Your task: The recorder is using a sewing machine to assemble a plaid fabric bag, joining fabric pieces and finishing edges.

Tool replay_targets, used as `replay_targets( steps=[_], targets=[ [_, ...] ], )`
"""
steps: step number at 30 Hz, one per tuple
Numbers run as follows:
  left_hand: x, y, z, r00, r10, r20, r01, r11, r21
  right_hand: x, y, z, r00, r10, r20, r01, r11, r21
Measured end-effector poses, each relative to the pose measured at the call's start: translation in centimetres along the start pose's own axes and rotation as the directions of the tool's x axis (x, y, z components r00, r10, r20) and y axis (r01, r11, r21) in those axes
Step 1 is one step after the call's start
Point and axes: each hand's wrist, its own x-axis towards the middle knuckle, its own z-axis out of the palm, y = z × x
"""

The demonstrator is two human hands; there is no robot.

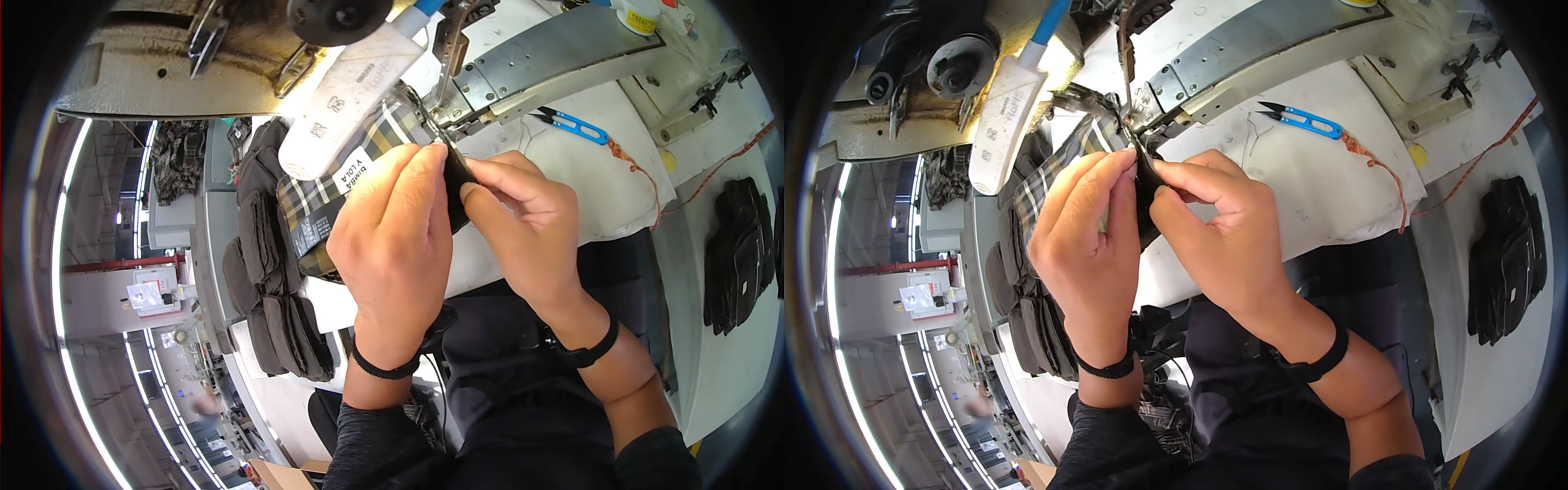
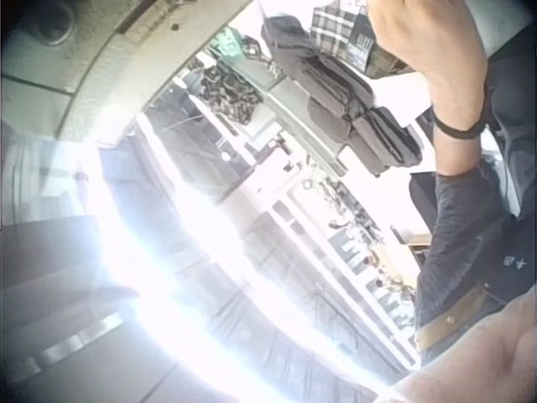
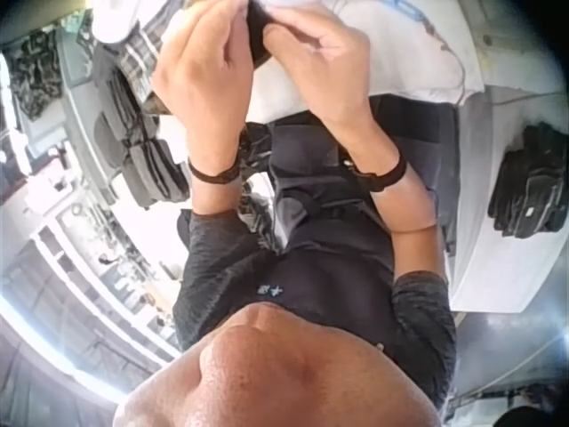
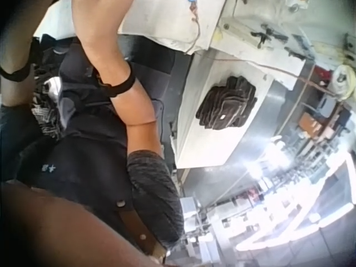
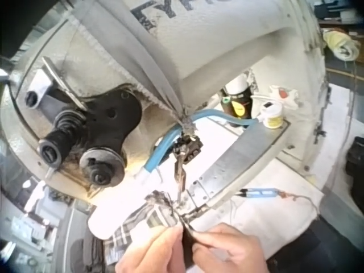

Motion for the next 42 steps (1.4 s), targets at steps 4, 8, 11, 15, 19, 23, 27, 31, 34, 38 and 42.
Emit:
replay_targets(
  steps=[4,8,11,15,19,23,27,31,34,38,42],
  targets=[
    [0.5,-0.5,-0.1,0.999,0.047,0.025,-0.048,0.996,0.075,0.4,0.0,0.6,0.998,0.066,-0.013,-0.066,0.997,0.040],
    [1.1,0.1,-0.1,0.994,0.054,0.098,-0.071,0.982,0.174,1.0,0.1,0.8,0.997,0.073,-0.006,-0.073,0.994,0.080],
    [0.7,1.0,-0.7,0.990,0.036,0.133,-0.063,0.977,0.203,0.6,0.1,1.2,0.993,0.122,0.003,-0.121,0.979,0.166],
    [-0.3,1.3,-0.1,0.997,0.045,0.057,-0.055,0.980,0.191,0.7,0.2,1.4,0.986,0.168,0.012,-0.165,0.947,0.275],
    [0.6,0.8,-0.1,0.995,0.007,0.096,-0.022,0.988,0.156,1.4,0.4,1.5,0.985,0.173,0.015,-0.171,0.955,0.244],
    [1.1,0.2,-0.1,0.998,0.011,0.062,-0.019,0.991,0.134,1.6,0.0,2.2,0.981,0.192,-0.039,-0.175,0.948,0.264],
    [1.5,0.4,-0.7,0.974,-0.165,0.158,0.132,0.971,0.198,1.6,-0.5,2.6,0.973,0.219,-0.066,-0.205,0.963,0.174],
    [2.0,-0.4,-2.5,0.947,-0.206,0.245,0.119,0.937,0.330,1.9,-0.1,2.6,0.983,0.141,-0.119,-0.130,0.987,0.096],
    [2.0,-1.6,-1.9,0.981,-0.117,0.153,0.049,0.919,0.392,2.0,0.6,3.2,0.984,0.112,-0.139,-0.087,0.981,0.174],
    [2.7,-5.4,-0.7,0.938,0.345,-0.026,-0.323,0.901,0.289,1.5,1.5,4.6,0.981,-0.031,-0.192,0.024,0.999,-0.036],
    [3.6,-6.9,-1.7,0.898,0.434,0.075,-0.440,0.877,0.193,-0.2,1.6,4.2,0.975,-0.152,-0.160,0.098,0.947,-0.306]
  ],
)
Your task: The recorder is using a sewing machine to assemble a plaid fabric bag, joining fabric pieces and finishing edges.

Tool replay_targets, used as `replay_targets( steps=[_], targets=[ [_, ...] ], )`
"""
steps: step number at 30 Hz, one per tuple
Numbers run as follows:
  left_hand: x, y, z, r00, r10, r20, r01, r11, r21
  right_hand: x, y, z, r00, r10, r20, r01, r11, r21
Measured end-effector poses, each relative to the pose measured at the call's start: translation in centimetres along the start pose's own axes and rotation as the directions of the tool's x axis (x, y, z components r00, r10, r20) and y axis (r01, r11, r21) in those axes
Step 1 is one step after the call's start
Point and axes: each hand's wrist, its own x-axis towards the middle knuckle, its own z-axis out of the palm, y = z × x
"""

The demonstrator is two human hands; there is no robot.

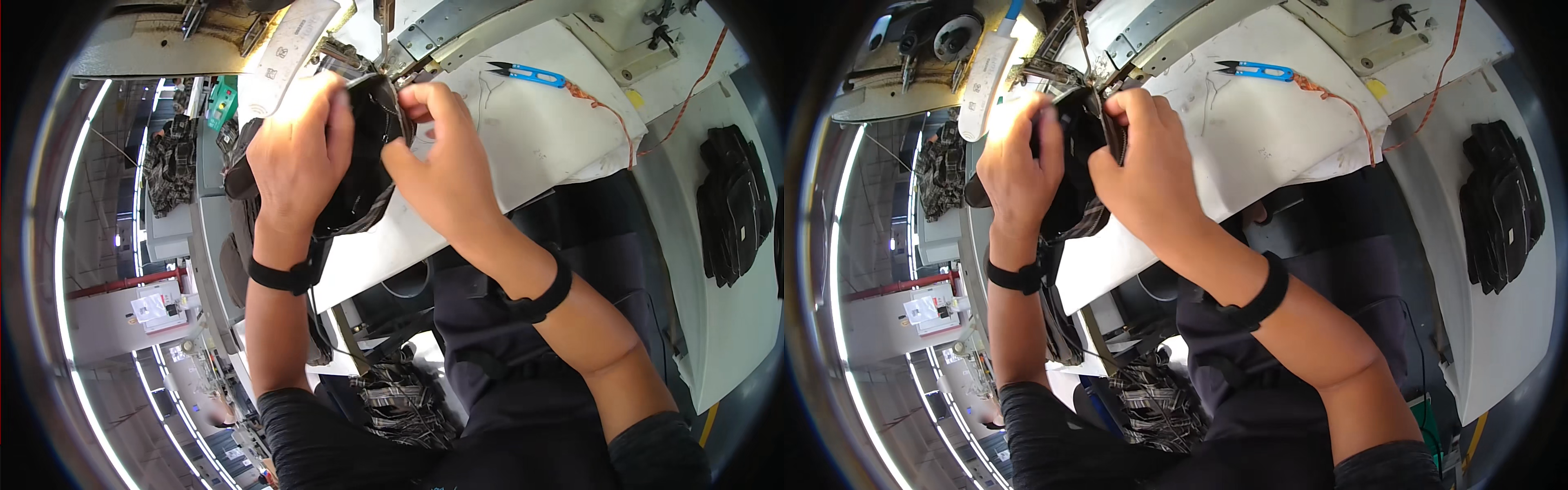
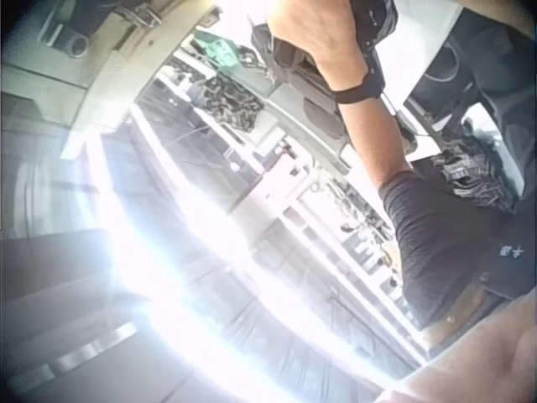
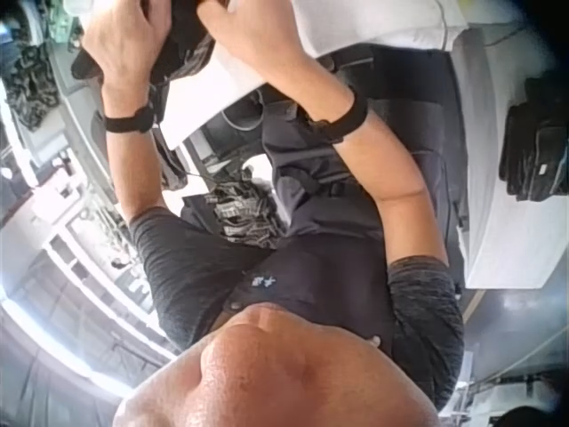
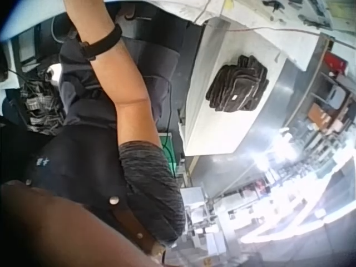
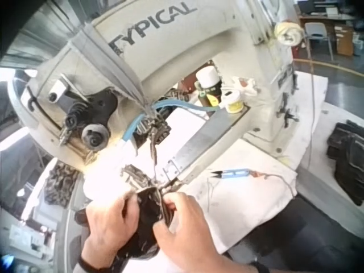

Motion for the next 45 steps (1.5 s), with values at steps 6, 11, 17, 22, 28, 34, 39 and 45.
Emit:
replay_targets(
  steps=[6,11,17,22,28,34,39,45],
  targets=[
    [0.7,-1.6,-0.7,0.952,0.291,0.097,-0.267,0.942,-0.204,0.7,-0.2,-4.0,0.965,0.112,0.238,-0.154,0.974,0.165],
    [0.2,-1.8,-1.1,0.959,0.216,0.185,-0.160,0.948,-0.277,0.9,-1.1,-4.4,0.938,0.178,0.298,-0.249,0.943,0.220],
    [0.6,-1.5,-1.3,0.956,0.186,0.227,-0.086,0.917,-0.389,0.9,-1.1,-4.3,0.898,0.279,0.340,-0.374,0.891,0.258],
    [0.5,-1.5,-0.7,0.968,0.141,0.210,-0.052,0.923,-0.382,0.9,-0.5,-3.5,0.923,0.296,0.246,-0.362,0.883,0.298],
    [0.8,0.0,-1.2,0.968,0.021,0.248,0.059,0.949,-0.309,2.0,-1.0,-3.7,0.912,0.291,0.288,-0.367,0.894,0.258],
    [0.7,1.9,-1.9,0.939,-0.121,0.321,0.209,0.945,-0.253,1.8,-0.5,-3.8,0.954,0.158,0.256,-0.205,0.965,0.165],
    [0.8,3.9,-1.6,0.905,-0.316,0.285,0.390,0.883,-0.261,2.3,-1.0,-4.2,0.933,0.202,0.298,-0.241,0.965,0.100],
    [0.2,5.9,-0.4,0.913,-0.377,0.156,0.407,0.870,-0.278,2.4,0.2,-4.0,0.952,0.135,0.273,-0.173,0.977,0.122]
  ],
)
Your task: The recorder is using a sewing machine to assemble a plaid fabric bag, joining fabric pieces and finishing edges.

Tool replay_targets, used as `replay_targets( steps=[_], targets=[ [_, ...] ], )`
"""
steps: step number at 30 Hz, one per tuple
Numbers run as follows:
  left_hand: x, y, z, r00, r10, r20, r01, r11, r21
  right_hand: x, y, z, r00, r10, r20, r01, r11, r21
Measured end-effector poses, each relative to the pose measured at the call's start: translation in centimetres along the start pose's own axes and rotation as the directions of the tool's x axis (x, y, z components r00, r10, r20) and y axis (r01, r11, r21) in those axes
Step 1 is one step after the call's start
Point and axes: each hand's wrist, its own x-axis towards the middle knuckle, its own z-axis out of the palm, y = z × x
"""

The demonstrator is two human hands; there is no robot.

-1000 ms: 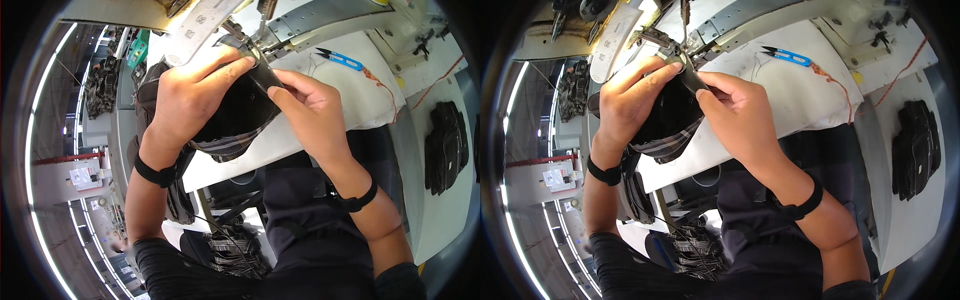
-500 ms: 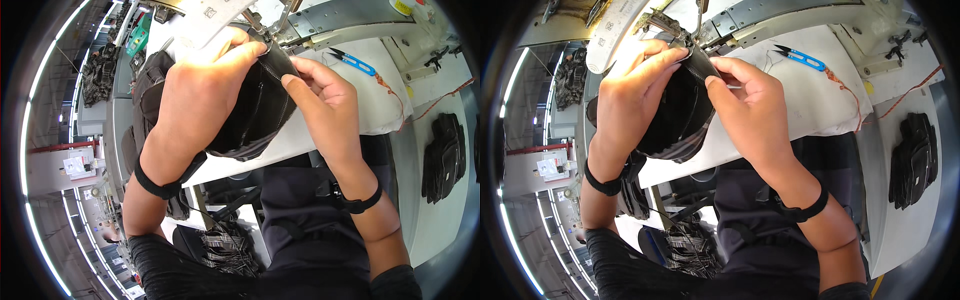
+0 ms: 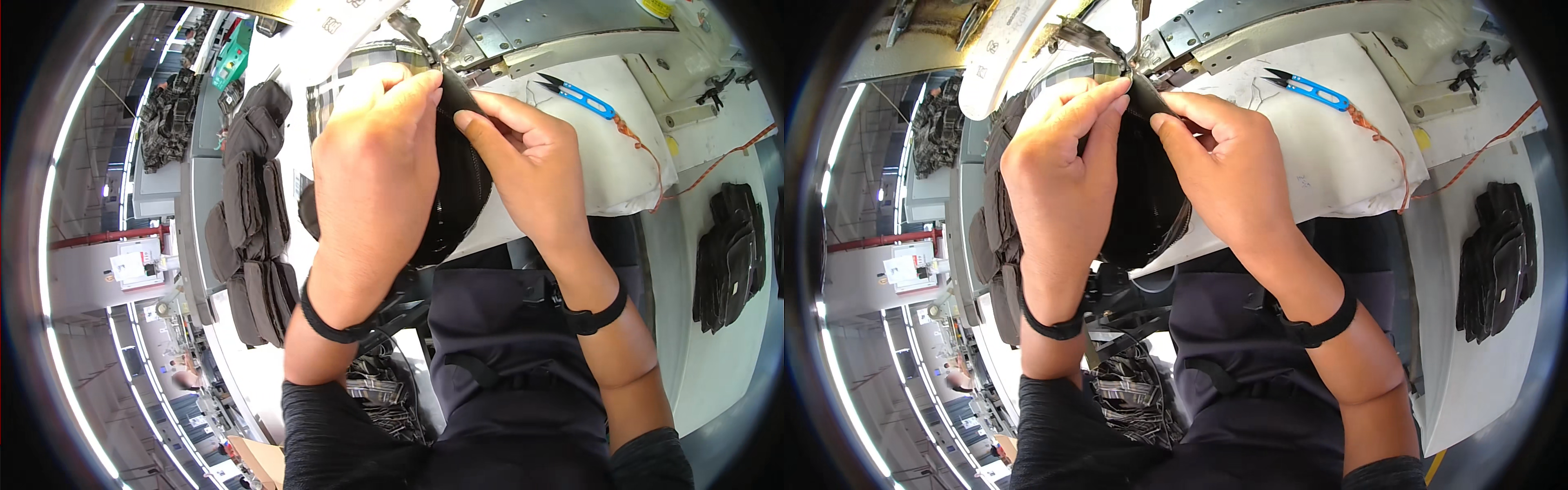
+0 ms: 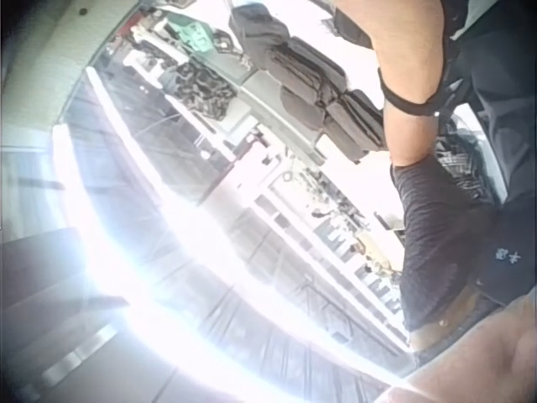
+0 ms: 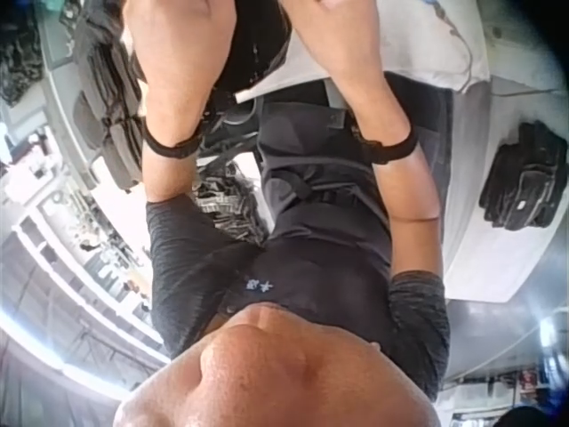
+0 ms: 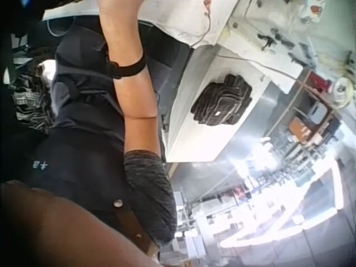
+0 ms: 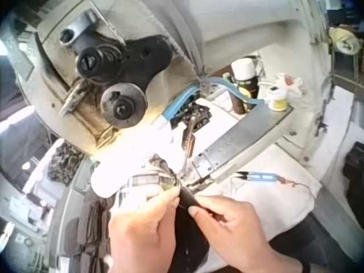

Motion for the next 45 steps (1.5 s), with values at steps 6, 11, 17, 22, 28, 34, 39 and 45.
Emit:
replay_targets(
  steps=[6,11,17,22,28,34,39,45],
  targets=[
    [-0.6,1.9,2.3,0.968,-0.165,-0.191,0.158,0.986,-0.052,0.2,0.0,0.1,0.999,0.032,0.039,-0.034,0.999,0.037],
    [-1.3,3.5,3.2,0.933,-0.285,-0.218,0.275,0.958,-0.078,0.1,-0.4,0.0,0.999,0.025,0.046,-0.028,0.997,0.067],
    [-2.0,4.6,3.4,0.932,-0.295,-0.213,0.288,0.956,-0.060,-0.2,-0.9,-0.2,0.993,0.092,0.072,-0.105,0.974,0.201],
    [-2.9,5.2,2.3,0.962,-0.251,-0.102,0.252,0.968,-0.005,-1.0,-0.9,-0.8,0.992,0.093,0.089,-0.114,0.957,0.267],
    [-6.8,6.1,2.5,0.969,-0.224,-0.106,0.216,0.973,-0.076,-4.2,-0.4,-2.9,0.997,-0.008,0.078,0.021,0.985,-0.170],
    [-7.4,6.1,2.0,0.972,-0.158,-0.176,0.139,0.984,-0.112,-6.2,-1.1,-3.8,0.992,-0.105,0.065,0.117,0.965,-0.235],
    [-7.0,5.6,1.2,0.973,-0.180,-0.141,0.152,0.971,-0.186,-6.1,-2.2,-3.6,0.986,0.116,0.118,-0.106,0.990,-0.091],
    [-5.8,4.3,1.4,0.978,-0.130,-0.161,0.104,0.981,-0.162,-4.6,-2.0,-2.6,0.990,0.079,0.115,-0.081,0.997,0.014]
  ],
)
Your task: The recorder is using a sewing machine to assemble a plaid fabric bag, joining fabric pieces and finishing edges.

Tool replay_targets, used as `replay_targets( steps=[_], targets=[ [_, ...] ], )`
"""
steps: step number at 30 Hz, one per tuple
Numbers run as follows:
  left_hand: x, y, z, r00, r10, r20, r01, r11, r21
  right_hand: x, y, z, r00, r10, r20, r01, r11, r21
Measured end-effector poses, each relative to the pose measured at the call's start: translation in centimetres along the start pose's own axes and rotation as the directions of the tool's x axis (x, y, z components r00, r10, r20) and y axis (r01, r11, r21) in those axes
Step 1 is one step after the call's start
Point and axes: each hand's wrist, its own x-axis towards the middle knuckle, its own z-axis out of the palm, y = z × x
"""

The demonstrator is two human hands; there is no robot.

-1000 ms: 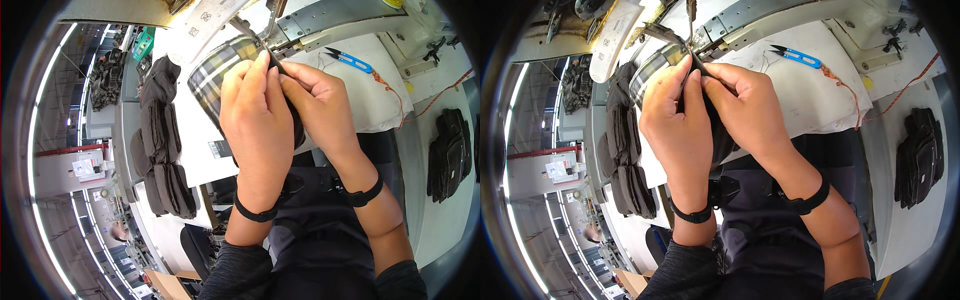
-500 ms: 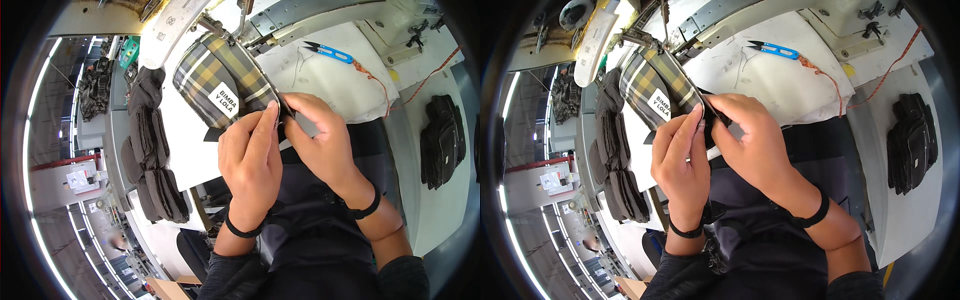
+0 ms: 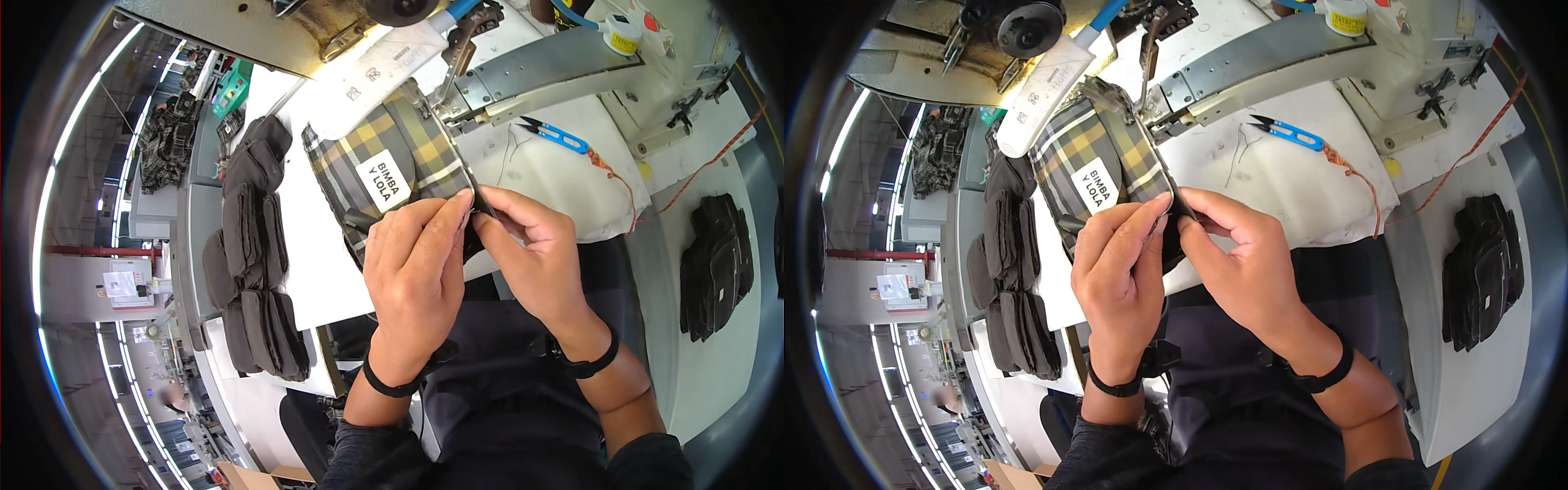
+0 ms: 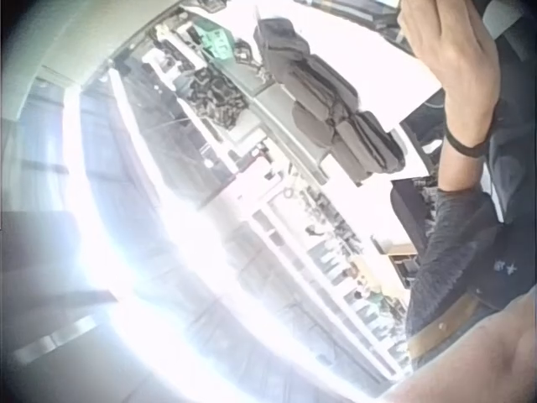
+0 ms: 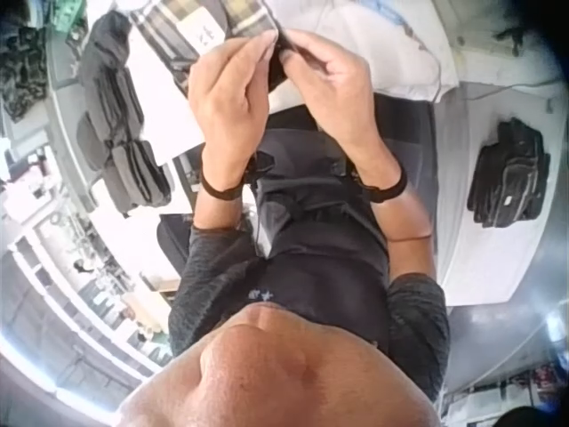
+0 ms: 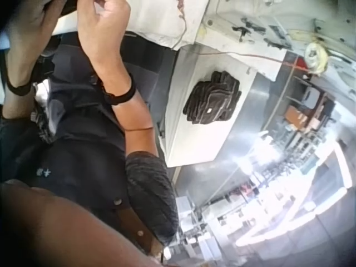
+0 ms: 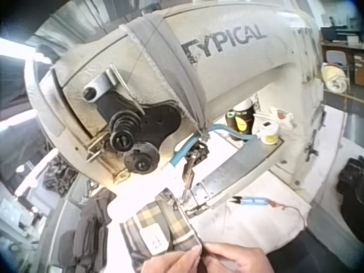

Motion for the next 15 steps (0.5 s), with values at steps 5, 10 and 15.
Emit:
replay_targets(
  steps=[5,10,15],
  targets=[
    [1.5,-0.8,0.0,1.000,0.001,0.022,-0.001,1.000,0.018,1.7,0.0,0.6,1.000,-0.005,-0.002,0.005,0.997,0.080],
    [2.8,-2.3,-0.1,0.999,-0.013,0.038,0.013,1.000,-0.009,3.4,-0.1,1.3,0.999,0.044,-0.009,-0.043,0.991,0.129],
    [4.1,-3.5,0.2,0.999,0.002,0.033,-0.002,1.000,-0.019,4.7,1.4,2.6,0.987,-0.082,-0.140,0.105,0.982,0.160]
  ],
)
